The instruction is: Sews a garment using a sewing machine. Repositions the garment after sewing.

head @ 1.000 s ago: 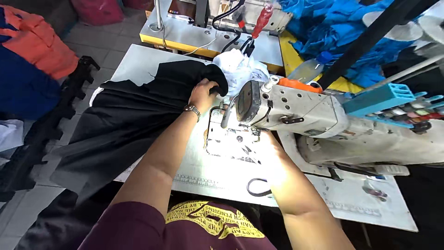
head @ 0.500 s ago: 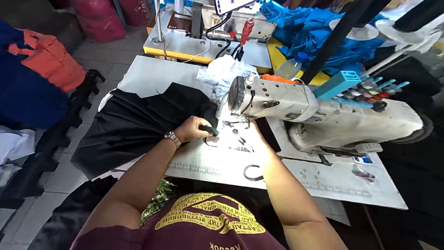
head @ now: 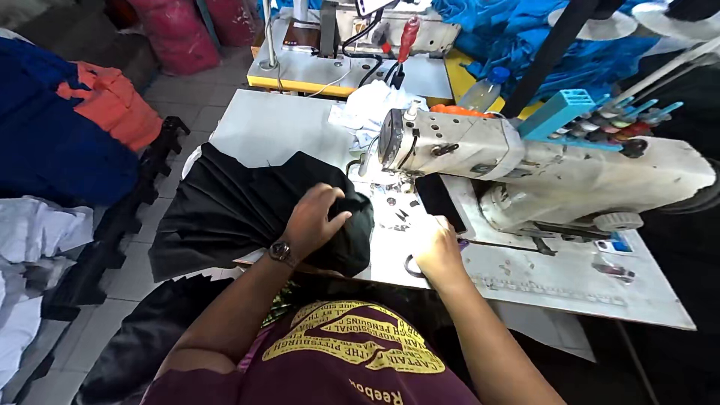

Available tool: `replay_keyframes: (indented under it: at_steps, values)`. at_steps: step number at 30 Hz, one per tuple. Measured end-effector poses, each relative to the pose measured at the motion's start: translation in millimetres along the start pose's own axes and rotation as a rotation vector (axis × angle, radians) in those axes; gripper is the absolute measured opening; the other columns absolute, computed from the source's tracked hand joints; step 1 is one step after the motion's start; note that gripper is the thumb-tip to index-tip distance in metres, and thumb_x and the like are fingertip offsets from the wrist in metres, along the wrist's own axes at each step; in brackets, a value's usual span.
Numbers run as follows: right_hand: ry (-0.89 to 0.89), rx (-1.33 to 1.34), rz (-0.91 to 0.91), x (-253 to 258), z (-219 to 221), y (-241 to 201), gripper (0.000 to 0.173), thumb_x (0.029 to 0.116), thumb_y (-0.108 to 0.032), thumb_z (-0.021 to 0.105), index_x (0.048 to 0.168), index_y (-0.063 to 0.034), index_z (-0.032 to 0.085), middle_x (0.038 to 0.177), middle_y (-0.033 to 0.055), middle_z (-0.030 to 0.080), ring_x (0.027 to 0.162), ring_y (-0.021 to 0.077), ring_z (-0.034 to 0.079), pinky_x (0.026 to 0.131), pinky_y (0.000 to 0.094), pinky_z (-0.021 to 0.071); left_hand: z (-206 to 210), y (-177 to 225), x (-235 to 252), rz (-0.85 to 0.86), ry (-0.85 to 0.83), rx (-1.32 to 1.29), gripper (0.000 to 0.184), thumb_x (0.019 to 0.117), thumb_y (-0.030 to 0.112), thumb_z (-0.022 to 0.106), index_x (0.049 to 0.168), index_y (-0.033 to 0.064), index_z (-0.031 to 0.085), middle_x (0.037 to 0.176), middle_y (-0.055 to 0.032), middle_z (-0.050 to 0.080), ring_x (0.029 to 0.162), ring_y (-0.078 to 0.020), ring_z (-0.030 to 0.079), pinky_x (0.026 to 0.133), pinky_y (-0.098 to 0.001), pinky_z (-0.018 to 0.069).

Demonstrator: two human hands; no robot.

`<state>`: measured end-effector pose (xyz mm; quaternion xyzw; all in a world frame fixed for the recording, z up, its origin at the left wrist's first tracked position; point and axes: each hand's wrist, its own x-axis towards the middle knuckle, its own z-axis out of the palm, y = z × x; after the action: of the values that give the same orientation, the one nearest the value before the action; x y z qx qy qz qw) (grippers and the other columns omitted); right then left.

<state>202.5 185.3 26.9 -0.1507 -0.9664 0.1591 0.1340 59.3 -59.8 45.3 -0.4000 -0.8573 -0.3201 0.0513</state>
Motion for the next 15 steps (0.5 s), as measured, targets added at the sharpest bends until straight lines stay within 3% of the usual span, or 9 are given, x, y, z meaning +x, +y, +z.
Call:
replay_keyframes:
  at_steps: [2, 5, 7, 9, 12, 15]
  values:
    - [0.030, -0.007, -0.007, 2, 3, -4, 0.023, 0.0943, -0.004, 0.062, 0.115, 0.0022, 0.072, 0.112, 0.0226, 0.069, 0.111, 0.0402, 0.065, 0.098, 0.0545, 0.0516, 8, -6, 13, -0.101, -0.032, 0.082, 0.050, 0.0886, 0.039, 0.079, 0.124, 0.0059, 0.066, 0.131, -0.0146, 0.062, 0.122, -0.0321, 0.060, 0.100, -0.0533, 0.0516]
    - [0.080, -0.047, -0.030, 7, 7, -1, 0.022, 0.0952, -0.005, 0.061, 0.113, 0.0025, 0.072, 0.108, 0.0213, 0.071, 0.108, 0.0388, 0.066, 0.096, 0.0530, 0.0527, 20, -10, 14, -0.017, 0.007, 0.097, 0.018, 0.0939, 0.019, 0.068, 0.105, 0.0066, 0.075, 0.128, -0.0090, 0.067, 0.118, -0.0261, 0.064, 0.102, -0.0507, 0.0501]
    - [0.117, -0.054, -0.021, 6, 9, 3, 0.020, 0.0934, -0.006, 0.064, 0.109, 0.0032, 0.073, 0.107, 0.0218, 0.072, 0.106, 0.0389, 0.069, 0.095, 0.0535, 0.0550, 18, -8, 10, 0.065, 0.045, 0.090, 0.020, 0.0981, 0.014, 0.058, 0.108, 0.0048, 0.073, 0.127, -0.0085, 0.070, 0.121, -0.0229, 0.065, 0.111, -0.0505, 0.0445]
    - [0.134, 0.081, 0.008, 3, 7, -3, 0.023, 0.0948, -0.005, 0.060, 0.113, 0.0050, 0.070, 0.111, 0.0229, 0.070, 0.104, 0.0378, 0.070, 0.090, 0.0537, 0.0572, 15, -7, 3, 0.118, 0.068, 0.085, 0.024, 0.1003, 0.012, 0.054, 0.115, 0.0030, 0.070, 0.117, -0.0091, 0.073, 0.114, -0.0223, 0.069, 0.115, -0.0547, 0.0405]
    - [0.057, 0.425, 0.080, 0, 11, -23, 0.030, 0.0979, -0.008, 0.046, 0.121, 0.0030, 0.062, 0.111, 0.0176, 0.066, 0.096, 0.0244, 0.068, 0.083, 0.0425, 0.0581, 12, -8, -5, 0.156, 0.057, 0.093, 0.019, 0.1005, 0.009, 0.054, 0.112, 0.0046, 0.069, 0.098, -0.0063, 0.074, 0.098, -0.0210, 0.072, 0.115, -0.0576, 0.0394]
    - [-0.027, 0.554, 0.050, 7, 22, -47, 0.041, 0.0985, -0.024, 0.054, 0.130, 0.0006, 0.062, 0.115, 0.0160, 0.068, 0.101, 0.0218, 0.066, 0.089, 0.0408, 0.0555, 11, -7, -4, 0.150, 0.062, 0.050, 0.018, 0.1002, 0.009, 0.055, 0.109, 0.0047, 0.069, 0.094, -0.0058, 0.074, 0.094, -0.0204, 0.072, 0.114, -0.0562, 0.0415]
